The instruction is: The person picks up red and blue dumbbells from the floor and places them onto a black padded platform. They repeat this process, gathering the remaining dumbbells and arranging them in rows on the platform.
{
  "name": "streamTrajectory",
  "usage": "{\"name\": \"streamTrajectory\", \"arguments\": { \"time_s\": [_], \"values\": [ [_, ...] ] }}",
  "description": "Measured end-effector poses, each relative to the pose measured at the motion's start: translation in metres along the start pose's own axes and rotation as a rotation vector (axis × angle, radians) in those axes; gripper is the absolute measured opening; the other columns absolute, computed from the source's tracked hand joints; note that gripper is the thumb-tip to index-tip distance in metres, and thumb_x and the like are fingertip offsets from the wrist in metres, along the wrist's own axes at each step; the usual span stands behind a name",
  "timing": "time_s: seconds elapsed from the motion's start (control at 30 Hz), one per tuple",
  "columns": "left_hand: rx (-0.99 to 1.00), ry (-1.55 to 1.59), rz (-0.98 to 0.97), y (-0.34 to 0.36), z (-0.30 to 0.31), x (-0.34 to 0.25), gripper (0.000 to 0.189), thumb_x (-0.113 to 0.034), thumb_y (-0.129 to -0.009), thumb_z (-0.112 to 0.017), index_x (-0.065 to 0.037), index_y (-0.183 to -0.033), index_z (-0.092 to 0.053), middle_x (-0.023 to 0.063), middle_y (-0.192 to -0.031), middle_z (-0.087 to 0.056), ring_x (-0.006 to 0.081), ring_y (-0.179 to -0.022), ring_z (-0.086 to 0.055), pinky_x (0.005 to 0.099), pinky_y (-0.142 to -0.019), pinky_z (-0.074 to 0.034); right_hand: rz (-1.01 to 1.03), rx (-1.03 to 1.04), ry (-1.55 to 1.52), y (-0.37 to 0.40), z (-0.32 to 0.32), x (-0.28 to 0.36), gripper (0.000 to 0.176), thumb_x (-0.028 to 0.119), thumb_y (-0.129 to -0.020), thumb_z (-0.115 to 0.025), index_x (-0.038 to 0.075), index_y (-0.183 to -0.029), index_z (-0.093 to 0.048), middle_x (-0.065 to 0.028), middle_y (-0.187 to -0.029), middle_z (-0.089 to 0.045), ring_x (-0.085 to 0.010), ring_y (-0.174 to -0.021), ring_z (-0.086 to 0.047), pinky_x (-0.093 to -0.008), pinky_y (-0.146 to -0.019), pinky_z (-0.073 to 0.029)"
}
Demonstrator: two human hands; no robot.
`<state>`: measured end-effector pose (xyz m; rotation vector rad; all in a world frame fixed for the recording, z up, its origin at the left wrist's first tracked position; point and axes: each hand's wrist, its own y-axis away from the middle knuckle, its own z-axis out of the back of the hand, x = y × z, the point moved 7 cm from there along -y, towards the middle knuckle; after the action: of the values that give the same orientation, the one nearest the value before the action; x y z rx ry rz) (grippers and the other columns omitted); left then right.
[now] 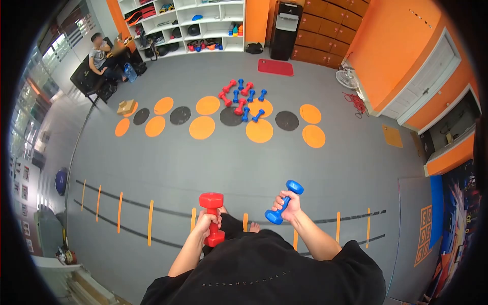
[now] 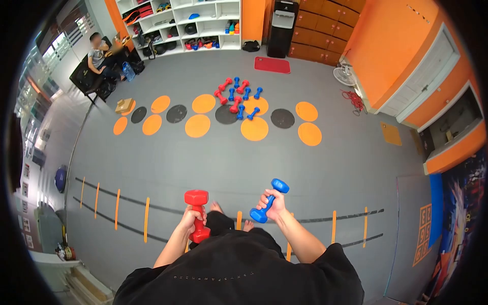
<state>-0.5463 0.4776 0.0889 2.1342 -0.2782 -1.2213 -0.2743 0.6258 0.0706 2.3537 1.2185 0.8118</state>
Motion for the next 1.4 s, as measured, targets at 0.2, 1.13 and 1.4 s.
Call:
{"name": "streamTrajectory", "arguments": {
  "time_s": [0.2,1.13,1.4],
  "values": [
    [0.118,0.089,0.113,-0.158,-0.005,-0.094,0.03,0.003,-0.057,-0.047,-0.001,-0.087,-0.051,0.0119,-0.068,-0.053,0.023,-0.053,-0.051,0.0346,-0.052,-0.046,0.043,-0.004,-0.015,-0.113,-0.059,0.056,0.023,0.026,-0.084,-0.057,0.015,-0.067,-0.045,-0.0027,-0.056,-0.043,-0.0195,-0.052,-0.042,-0.0382,-0.06,-0.039],
    [0.11,-0.016,0.472,-0.717,-0.348,-0.318,0.014,-0.009,-0.08,-0.063,-0.008,-0.09,-0.053,0.0044,-0.065,-0.055,0.0172,-0.051,-0.054,0.0322,-0.048,-0.046,0.053,-0.546,-0.208,-0.376,0.036,0.539,0.021,0.024,-0.08,-0.061,0.014,-0.069,-0.045,-0.0039,-0.057,-0.043,-0.0205,-0.052,-0.042,-0.0384,-0.057,-0.041],
    [0.037,-0.083,0.463,-0.931,-0.399,-0.34,0.015,-0.003,-0.079,-0.064,-0.006,-0.089,-0.054,0.0055,-0.064,-0.055,0.0162,-0.05,-0.054,0.0303,-0.043,-0.045,-0.07,-0.679,-0.075,-0.527,0.037,0.675,0.02,0.02,-0.082,-0.063,0.011,-0.079,-0.045,-0.0068,-0.06,-0.046,-0.0223,-0.052,-0.047,-0.0388,-0.055,-0.043]
  ]
}}
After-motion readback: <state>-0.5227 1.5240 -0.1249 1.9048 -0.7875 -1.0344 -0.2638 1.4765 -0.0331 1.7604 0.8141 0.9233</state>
